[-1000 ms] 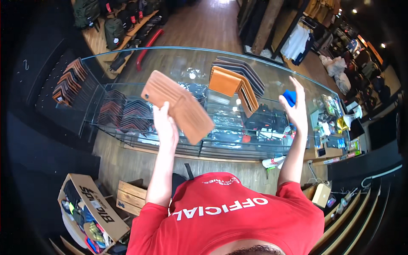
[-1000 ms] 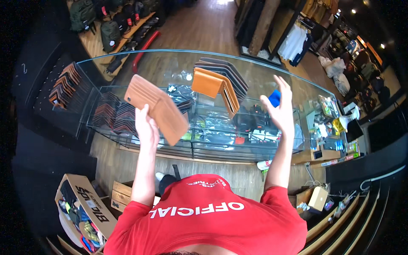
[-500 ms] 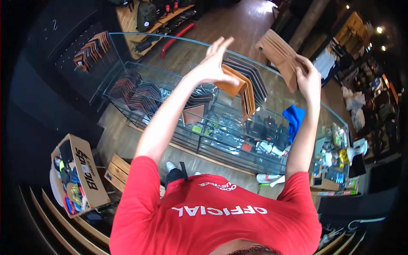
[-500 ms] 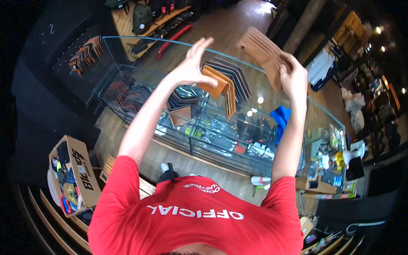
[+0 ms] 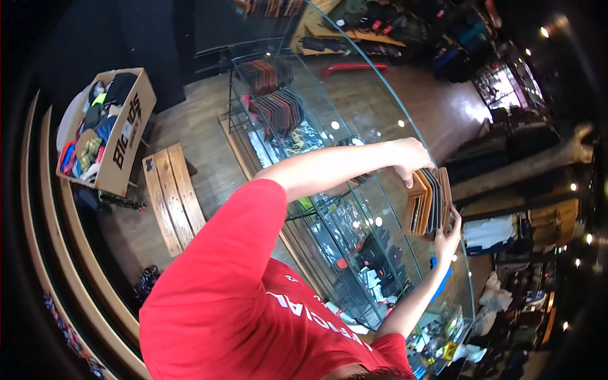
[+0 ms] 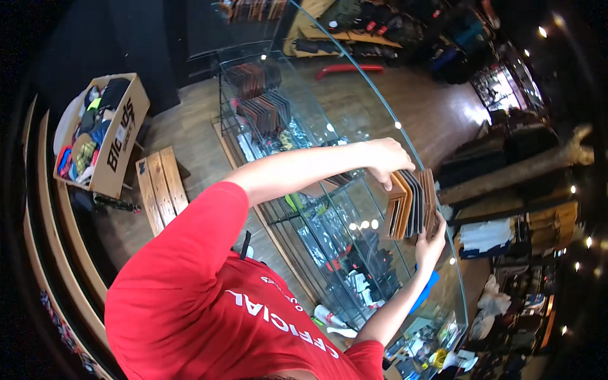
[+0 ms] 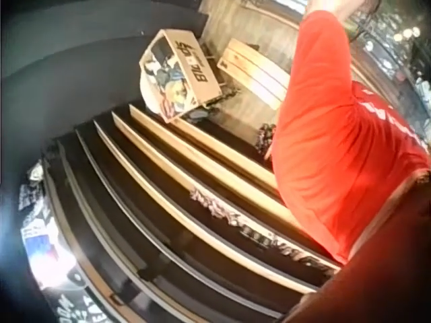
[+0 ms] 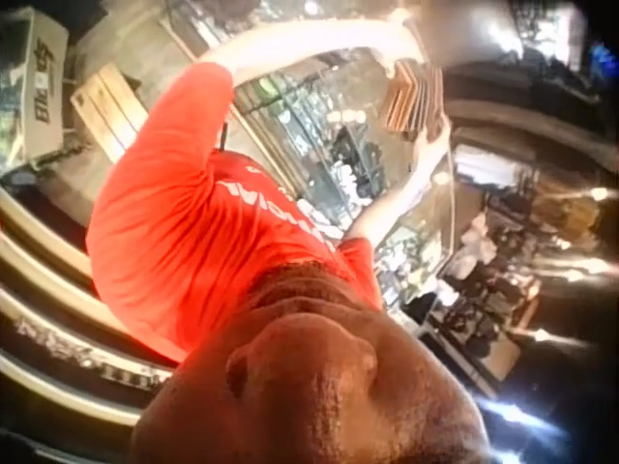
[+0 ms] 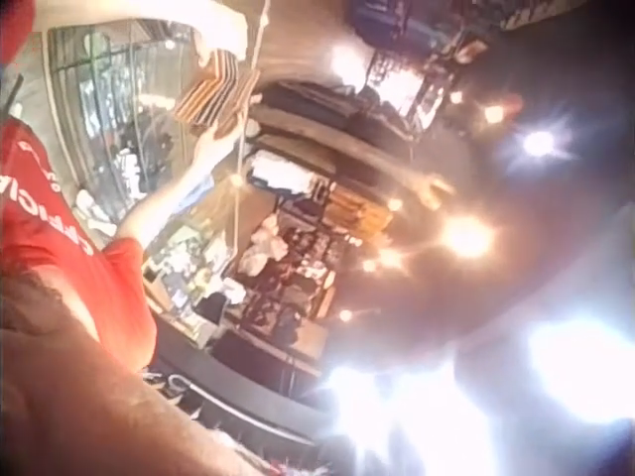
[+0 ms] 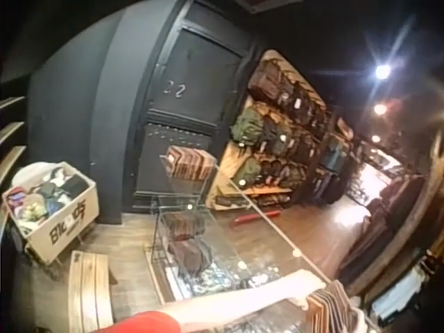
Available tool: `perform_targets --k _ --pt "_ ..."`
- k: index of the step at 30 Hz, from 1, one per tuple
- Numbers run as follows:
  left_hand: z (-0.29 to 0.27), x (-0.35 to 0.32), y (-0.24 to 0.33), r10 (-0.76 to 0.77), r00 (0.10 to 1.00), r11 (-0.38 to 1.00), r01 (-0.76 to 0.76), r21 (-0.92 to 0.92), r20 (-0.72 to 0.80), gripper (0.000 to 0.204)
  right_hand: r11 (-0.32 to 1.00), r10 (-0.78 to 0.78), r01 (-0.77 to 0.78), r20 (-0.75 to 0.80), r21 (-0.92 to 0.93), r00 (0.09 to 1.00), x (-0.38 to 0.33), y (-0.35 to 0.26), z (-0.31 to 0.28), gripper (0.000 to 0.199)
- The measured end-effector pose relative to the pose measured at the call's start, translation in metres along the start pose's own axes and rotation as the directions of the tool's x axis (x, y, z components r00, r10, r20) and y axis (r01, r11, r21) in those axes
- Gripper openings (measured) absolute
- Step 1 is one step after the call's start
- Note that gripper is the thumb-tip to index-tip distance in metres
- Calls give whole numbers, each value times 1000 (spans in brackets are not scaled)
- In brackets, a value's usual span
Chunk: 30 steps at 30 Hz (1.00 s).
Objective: Organizing and cleaning leather wallets on a glass display counter in a retail environment.
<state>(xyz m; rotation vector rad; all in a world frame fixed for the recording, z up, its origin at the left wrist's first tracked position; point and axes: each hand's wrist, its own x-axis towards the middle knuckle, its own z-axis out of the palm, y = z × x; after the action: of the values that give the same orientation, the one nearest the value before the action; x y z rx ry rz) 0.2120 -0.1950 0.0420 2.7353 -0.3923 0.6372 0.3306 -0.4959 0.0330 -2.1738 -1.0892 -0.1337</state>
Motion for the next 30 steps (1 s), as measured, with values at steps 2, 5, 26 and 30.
perform_targets --k 2,5,26,30 --pt "-26 -49 -12 -48 995 999 46 -27 -83 63 1000 -2 2 33 -2 999 4 -23 12 54" --pt "-97 -156 -8 -165 966 980 138 -143 -198 65 987 -153 155 52 -41 987 8 -66 37 56" --pt "36 -719 62 -938 -325 -280 914 -294 -119 59 984 -137 23 676 176 724 -109 -196 460 61" --pt "51 -694 27 -987 -134 -97 943 -317 -94 52 998 66 -66 427 -14 902 -124 -102 475 62"
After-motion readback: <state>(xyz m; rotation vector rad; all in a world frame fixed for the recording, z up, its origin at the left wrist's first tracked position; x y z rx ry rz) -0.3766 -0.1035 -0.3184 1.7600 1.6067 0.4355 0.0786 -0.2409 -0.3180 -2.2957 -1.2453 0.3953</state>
